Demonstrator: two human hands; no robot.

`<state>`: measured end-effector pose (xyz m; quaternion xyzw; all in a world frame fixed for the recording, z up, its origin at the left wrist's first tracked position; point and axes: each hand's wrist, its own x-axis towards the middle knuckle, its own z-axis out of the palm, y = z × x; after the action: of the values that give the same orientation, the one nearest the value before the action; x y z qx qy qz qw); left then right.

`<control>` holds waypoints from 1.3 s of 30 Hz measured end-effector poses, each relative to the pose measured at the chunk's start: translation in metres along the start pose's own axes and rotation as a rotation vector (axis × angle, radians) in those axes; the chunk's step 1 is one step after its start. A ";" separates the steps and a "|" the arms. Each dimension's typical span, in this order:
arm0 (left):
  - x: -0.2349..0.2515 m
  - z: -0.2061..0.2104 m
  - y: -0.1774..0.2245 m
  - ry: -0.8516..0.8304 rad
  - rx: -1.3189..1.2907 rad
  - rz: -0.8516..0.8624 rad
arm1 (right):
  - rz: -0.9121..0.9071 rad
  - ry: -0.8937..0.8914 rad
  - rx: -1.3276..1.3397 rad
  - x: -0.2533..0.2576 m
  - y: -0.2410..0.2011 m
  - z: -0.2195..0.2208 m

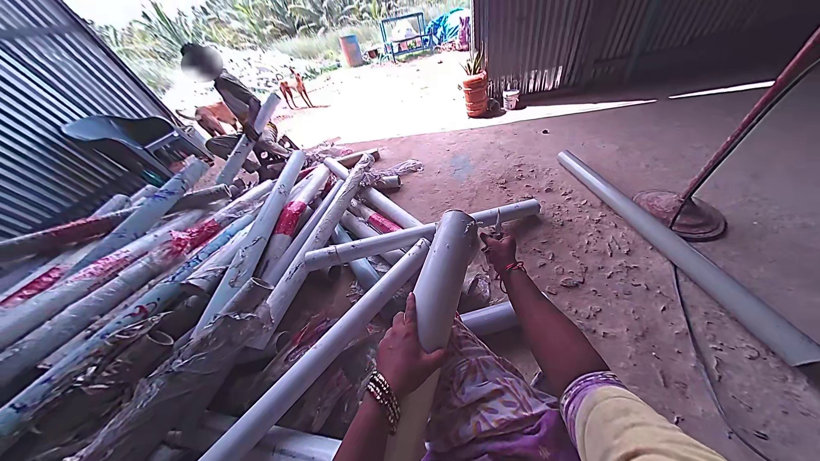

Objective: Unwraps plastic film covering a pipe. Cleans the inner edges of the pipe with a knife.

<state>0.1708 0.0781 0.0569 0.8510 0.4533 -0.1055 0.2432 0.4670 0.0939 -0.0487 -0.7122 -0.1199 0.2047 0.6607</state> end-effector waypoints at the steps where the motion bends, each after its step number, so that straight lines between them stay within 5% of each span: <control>1: 0.001 0.000 -0.001 -0.002 -0.009 0.005 | 0.074 0.010 0.099 0.003 0.002 0.001; 5: 0.003 -0.001 -0.002 0.004 -0.061 0.016 | 0.407 -0.121 0.473 0.007 0.000 -0.012; 8: 0.005 -0.003 -0.003 -0.004 -0.068 0.003 | 0.440 -0.234 0.493 0.010 -0.004 -0.029; 12: 0.007 -0.003 -0.004 -0.014 -0.090 -0.001 | 0.424 -0.044 0.468 0.004 -0.021 -0.041; 14: 0.006 -0.003 -0.005 -0.018 -0.100 0.007 | 0.357 0.178 0.392 0.006 -0.026 -0.052; 16: 0.007 -0.004 -0.007 -0.009 -0.122 0.021 | 0.196 0.199 0.211 -0.004 -0.035 -0.060; 21: 0.015 -0.002 -0.017 0.006 -0.202 0.065 | -0.529 -0.182 -0.303 -0.074 -0.037 -0.050; 25: 0.014 -0.003 -0.013 0.000 -0.185 0.059 | -0.797 -0.283 -0.506 -0.105 -0.026 -0.030; 30: 0.008 -0.004 -0.005 -0.007 -0.120 0.042 | -0.822 -0.108 -0.583 -0.104 -0.018 -0.014; 39: 0.011 -0.005 -0.004 -0.026 -0.048 0.015 | -0.517 -0.155 -0.736 -0.091 -0.039 -0.004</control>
<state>0.1735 0.0902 0.0561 0.8469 0.4462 -0.1038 0.2701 0.3915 0.0540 0.0025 -0.8287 -0.4079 0.0295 0.3821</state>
